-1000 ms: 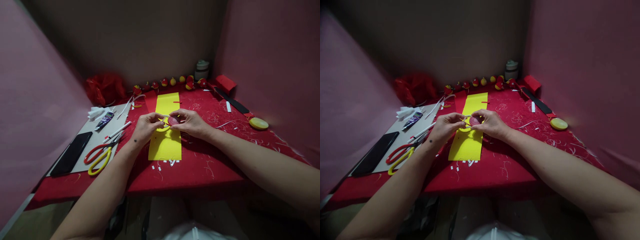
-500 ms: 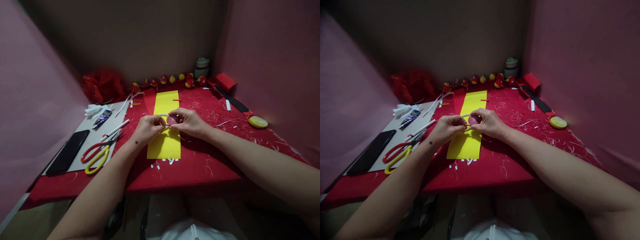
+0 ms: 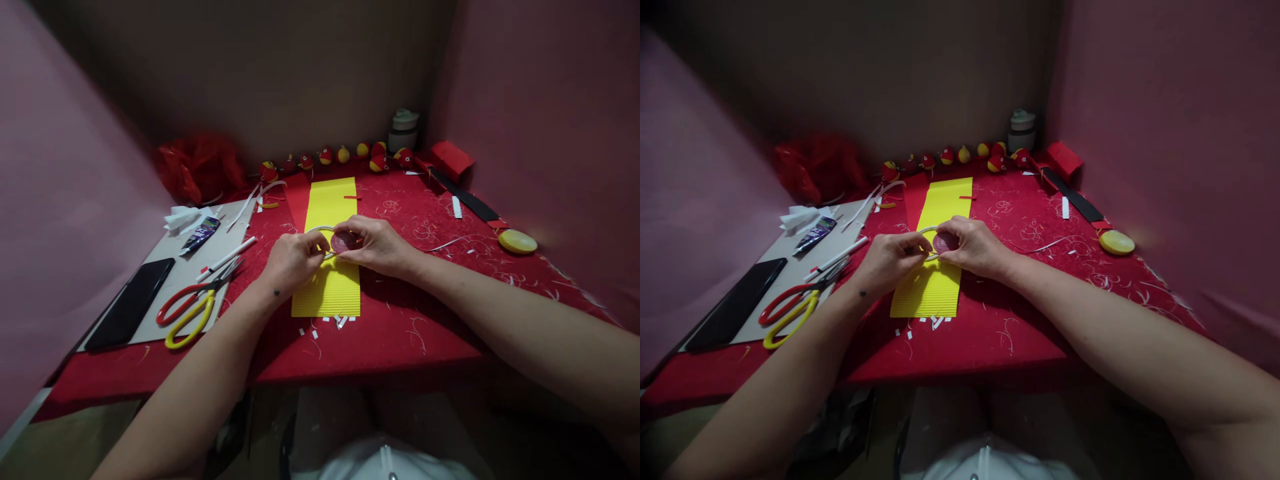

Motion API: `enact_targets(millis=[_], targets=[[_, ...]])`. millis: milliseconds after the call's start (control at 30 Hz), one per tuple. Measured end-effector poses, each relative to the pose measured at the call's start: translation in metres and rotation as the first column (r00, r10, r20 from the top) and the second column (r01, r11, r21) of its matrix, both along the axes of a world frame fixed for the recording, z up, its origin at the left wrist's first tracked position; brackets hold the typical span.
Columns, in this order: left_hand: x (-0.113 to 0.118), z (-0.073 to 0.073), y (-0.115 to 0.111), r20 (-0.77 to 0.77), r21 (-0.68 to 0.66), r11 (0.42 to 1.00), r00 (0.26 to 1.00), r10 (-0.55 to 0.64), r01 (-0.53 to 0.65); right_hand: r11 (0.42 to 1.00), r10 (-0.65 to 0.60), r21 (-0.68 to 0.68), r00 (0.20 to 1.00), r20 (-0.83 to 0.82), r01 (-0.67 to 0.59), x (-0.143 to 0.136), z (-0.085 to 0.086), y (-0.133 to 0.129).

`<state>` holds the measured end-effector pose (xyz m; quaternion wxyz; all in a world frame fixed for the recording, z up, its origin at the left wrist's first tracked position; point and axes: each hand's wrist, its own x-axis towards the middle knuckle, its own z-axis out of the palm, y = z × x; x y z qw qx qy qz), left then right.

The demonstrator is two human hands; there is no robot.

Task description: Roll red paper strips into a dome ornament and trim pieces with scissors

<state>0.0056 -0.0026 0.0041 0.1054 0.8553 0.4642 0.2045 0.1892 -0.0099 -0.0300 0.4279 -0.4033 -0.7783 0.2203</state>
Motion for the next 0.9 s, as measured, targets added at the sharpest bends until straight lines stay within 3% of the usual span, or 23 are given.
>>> enact_targets(millis=[333, 900], targets=[[0.0012, -0.0049, -0.0018, -0.146, 0.119, 0.993, 0.989, 0.014, 0.004, 0.999, -0.012, 0.031, 1.000, 0.017, 0.011, -0.0010, -0.0005, 0.0000], [0.0011, -0.0042, -0.0038, -0.156, 0.149, 0.987, 0.987, -0.028, 0.051, 0.999, -0.053, -0.003, 0.998, 0.017, 0.053, -0.0028, 0.0031, -0.0020]])
